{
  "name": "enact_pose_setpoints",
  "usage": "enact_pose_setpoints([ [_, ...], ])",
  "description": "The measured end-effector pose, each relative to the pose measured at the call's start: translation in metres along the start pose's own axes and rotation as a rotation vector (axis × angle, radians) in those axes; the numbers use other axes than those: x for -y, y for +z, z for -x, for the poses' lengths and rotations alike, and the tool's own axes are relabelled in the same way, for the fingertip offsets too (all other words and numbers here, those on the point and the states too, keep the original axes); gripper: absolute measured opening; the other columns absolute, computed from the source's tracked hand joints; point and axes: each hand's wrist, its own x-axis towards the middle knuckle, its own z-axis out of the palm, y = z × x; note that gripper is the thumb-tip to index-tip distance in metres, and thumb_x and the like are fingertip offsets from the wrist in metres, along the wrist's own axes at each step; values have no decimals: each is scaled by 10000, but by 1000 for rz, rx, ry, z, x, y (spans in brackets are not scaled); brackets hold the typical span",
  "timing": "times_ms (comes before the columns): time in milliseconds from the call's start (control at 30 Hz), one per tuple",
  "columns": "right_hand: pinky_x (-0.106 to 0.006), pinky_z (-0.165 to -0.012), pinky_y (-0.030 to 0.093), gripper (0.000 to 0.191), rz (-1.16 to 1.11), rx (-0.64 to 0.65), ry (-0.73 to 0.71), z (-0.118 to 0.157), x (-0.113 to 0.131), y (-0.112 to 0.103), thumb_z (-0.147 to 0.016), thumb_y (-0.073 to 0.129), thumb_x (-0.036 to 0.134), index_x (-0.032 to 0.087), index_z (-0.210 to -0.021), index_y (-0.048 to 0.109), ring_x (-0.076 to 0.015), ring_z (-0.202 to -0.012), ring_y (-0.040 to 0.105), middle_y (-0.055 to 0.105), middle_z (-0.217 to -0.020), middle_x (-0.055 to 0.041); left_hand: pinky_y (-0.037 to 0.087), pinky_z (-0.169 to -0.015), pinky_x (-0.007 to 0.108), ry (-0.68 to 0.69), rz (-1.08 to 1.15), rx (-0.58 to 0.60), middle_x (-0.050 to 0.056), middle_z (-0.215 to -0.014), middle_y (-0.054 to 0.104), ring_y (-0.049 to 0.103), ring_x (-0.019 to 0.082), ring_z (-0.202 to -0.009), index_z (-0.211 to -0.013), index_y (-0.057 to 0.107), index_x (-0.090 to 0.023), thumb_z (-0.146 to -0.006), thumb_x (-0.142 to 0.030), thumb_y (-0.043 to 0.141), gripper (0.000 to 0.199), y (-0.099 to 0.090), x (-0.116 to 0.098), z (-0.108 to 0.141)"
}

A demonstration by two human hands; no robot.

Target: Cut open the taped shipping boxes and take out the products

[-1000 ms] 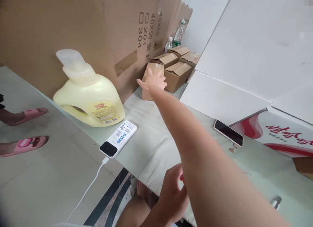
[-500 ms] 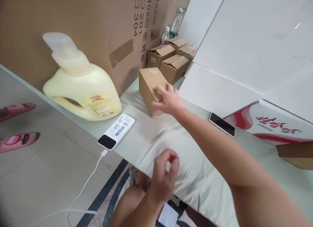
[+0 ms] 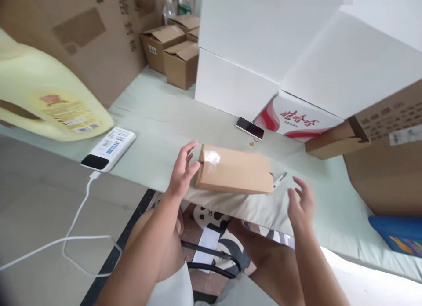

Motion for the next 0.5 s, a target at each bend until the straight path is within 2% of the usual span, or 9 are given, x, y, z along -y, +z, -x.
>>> enact_pose_setpoints([
  [67, -577, -1063, 454, 670, 202, 73, 123, 3, -21, 9, -833, 535, 594, 176, -1347, 630, -340, -1204, 561, 627, -1223, -170, 396, -1202, 478, -15, 14, 117, 93, -1589, 465, 452, 330, -1462, -1335, 598, -306, -839, -629, 689, 599, 10, 3, -4],
  [133, -586, -1098, 406, 691, 292, 176, 160, 8, -30, 19, -813, 507, 604, 174, -1332, 658, -348, -1223, 536, 620, -1255, -184, 461, -1135, 467, -56, 49, 138, 80, -1566, 481, 516, 325, -1383, -1319, 618, -312, -825, -598, 728, 582, 16, 8, -6],
  [200, -578, -1126, 364, 582, 326, 218, 156, 13, -30, 26, -832, 494, 573, 210, -1230, 713, -339, -1242, 523, 622, -1281, -165, 522, -1013, 448, -100, 99, 95, 56, -1440, 576, 594, 302, -1227, -1281, 643, -310, -800, -561, 770, 557, 19, 12, -7],
  [267, -553, -1111, 364, 447, 333, 198, 161, 17, -28, 28, -840, 517, 541, 217, -1050, 741, -330, -1206, 530, 639, -1220, -149, 534, -918, 421, -117, 134, 60, 17, -1323, 622, 612, 271, -1111, -1255, 657, -324, -774, -547, 793, 547, 20, 15, -6],
  [367, -473, -972, 443, 292, 297, 162, 220, 14, -30, 25, -825, 539, 450, 200, -873, 680, -279, -1005, 569, 642, -1056, -133, 525, -898, 405, -97, 169, 58, -33, -1313, 612, 590, 261, -1122, -1218, 672, -374, -765, -501, 794, 485, 25, 15, -1],
  [433, -409, -854, 465, 259, 270, 148, 257, 9, -32, 20, -820, 512, 372, 195, -936, 661, -226, -858, 566, 636, -992, -110, 520, -914, 405, -81, 197, 69, -45, -1334, 608, 575, 261, -1153, -1189, 685, -389, -764, -454, 784, 441, 29, 12, 4],
  [500, -342, -724, 455, 343, 184, 105, 305, 5, -31, 13, -822, 498, 340, 193, -1098, 638, -171, -717, 538, 632, -950, -73, 513, -927, 407, -72, 200, 83, -41, -1350, 606, 570, 258, -1157, -1192, 679, -382, -763, -437, 764, 440, 35, 10, 9],
])
